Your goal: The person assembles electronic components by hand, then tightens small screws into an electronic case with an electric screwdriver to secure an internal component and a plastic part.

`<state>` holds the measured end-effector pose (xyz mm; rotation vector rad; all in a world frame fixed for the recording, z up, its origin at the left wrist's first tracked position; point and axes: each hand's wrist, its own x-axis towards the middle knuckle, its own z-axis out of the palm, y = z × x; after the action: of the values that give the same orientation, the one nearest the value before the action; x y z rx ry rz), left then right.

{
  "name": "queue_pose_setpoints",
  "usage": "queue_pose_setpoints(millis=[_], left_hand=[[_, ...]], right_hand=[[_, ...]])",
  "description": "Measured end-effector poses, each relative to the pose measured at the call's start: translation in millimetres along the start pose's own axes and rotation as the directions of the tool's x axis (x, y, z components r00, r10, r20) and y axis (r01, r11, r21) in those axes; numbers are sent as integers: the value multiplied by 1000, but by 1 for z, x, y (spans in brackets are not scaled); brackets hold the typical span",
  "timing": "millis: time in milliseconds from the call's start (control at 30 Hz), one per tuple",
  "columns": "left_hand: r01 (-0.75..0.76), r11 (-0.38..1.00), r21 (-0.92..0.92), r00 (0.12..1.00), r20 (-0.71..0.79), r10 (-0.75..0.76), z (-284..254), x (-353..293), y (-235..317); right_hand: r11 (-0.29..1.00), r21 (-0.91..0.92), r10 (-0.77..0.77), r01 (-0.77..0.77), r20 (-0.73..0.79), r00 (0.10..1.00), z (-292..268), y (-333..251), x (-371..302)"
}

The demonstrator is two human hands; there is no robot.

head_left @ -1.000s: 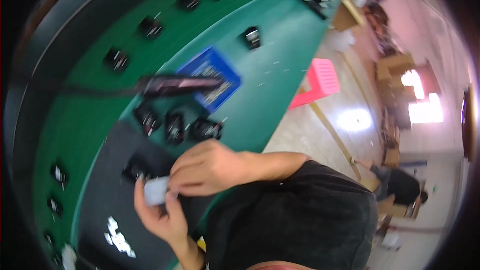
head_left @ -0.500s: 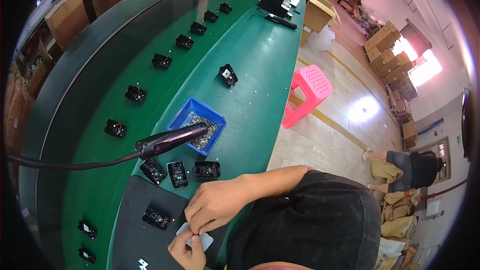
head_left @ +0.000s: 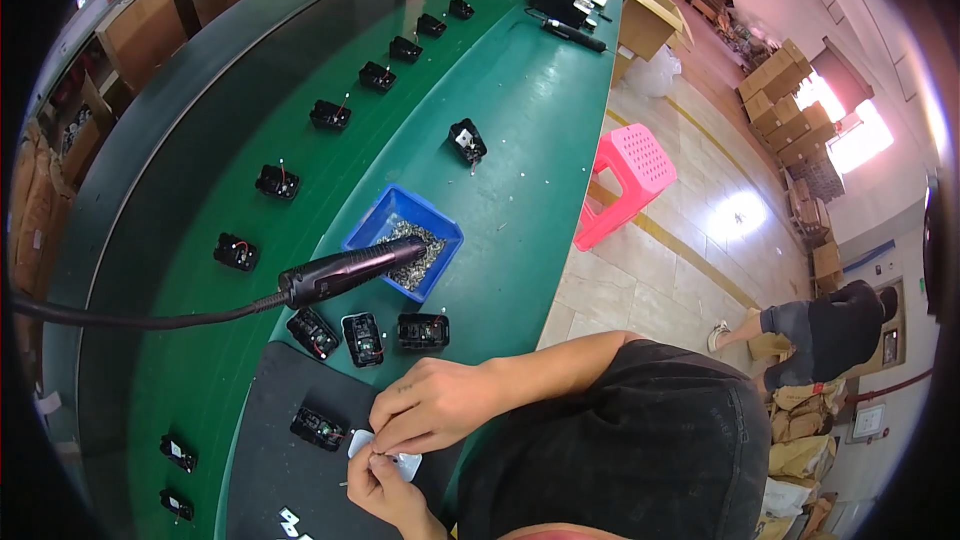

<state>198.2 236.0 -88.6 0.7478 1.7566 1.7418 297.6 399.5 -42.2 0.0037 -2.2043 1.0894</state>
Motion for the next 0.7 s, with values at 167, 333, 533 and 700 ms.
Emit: queue_pose_setpoints(millis=[167,333,533,700], left_hand=[[52,997,-53,999,10,-52,9,4,10],[-47,998,36,996,71,44,0,9,5],[-67,967,245,998,29,62,-6,8,15],[-167,925,341,986,72,151,2,20,27]], right_hand=[[999,-47,-20,20,-2,1000,-2,3,1],[997,-80,-3,9,63,998,1,1,0],[987,-144,-46,67,145,988,3,-3,5],[965,-259,-1,28,102,995,-3,-2,7]])
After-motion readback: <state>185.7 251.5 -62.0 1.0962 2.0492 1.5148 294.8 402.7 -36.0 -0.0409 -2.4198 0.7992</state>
